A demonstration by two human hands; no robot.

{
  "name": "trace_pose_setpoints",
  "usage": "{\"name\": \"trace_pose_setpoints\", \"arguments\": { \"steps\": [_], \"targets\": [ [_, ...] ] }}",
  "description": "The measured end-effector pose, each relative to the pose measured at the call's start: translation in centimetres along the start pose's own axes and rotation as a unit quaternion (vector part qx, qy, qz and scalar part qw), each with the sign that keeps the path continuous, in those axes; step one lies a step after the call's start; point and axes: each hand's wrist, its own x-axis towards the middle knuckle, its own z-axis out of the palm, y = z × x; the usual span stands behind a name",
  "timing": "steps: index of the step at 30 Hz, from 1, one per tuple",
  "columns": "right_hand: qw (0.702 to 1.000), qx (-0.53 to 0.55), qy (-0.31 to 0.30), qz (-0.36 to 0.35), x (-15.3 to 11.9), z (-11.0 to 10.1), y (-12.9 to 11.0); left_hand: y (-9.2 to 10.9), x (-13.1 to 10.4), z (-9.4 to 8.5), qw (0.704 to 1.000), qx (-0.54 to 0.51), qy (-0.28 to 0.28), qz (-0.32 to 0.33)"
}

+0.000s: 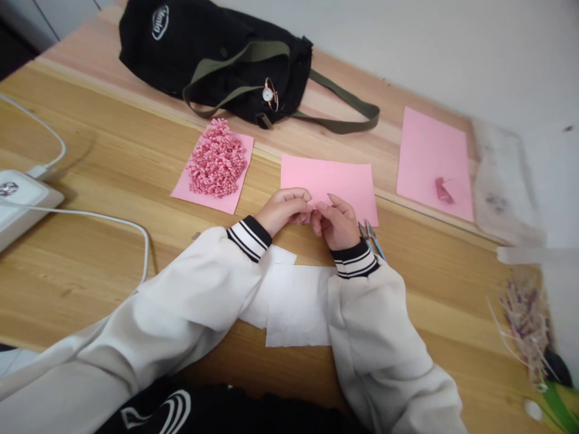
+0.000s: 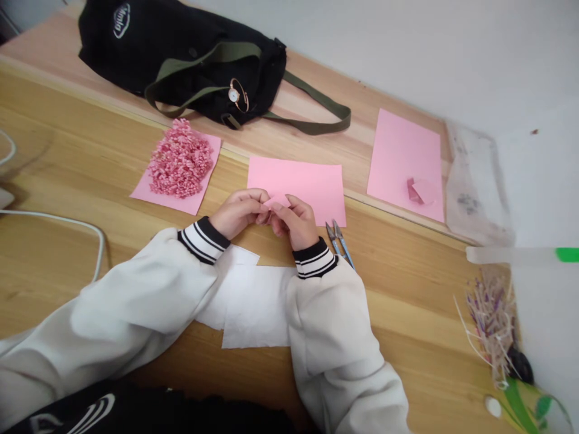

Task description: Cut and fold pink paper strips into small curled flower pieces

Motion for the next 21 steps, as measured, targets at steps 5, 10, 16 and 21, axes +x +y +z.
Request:
{"name": "trace_pose_setpoints", "arguments": {
  "steps": [5, 10, 16, 21],
  "targets": [
    [1.000, 0.002, 0.009, 0.008, 0.01, 0.10, -0.20, 0.15, -0.07, 0.12, 1.000, -0.008, 0.008, -0.005],
    [1.000, 0.008, 0.013, 0.010, 0.08, 0.19, -0.31, 0.31, -0.10, 0.21, 1.000, -0.008, 0.014, -0.011],
    [1.000, 0.000, 0.010, 0.014, 0.02, 0.11, -0.38, 0.31, -0.13, 0.24, 1.000, -0.002, 0.017, -0.019],
    [1.000, -0.001, 0.010, 0.009, -0.04, 0.06, -0.18, 0.27, -0.15, 0.20, 1.000, 0.000, 0.017, -0.013]
  ]
}}
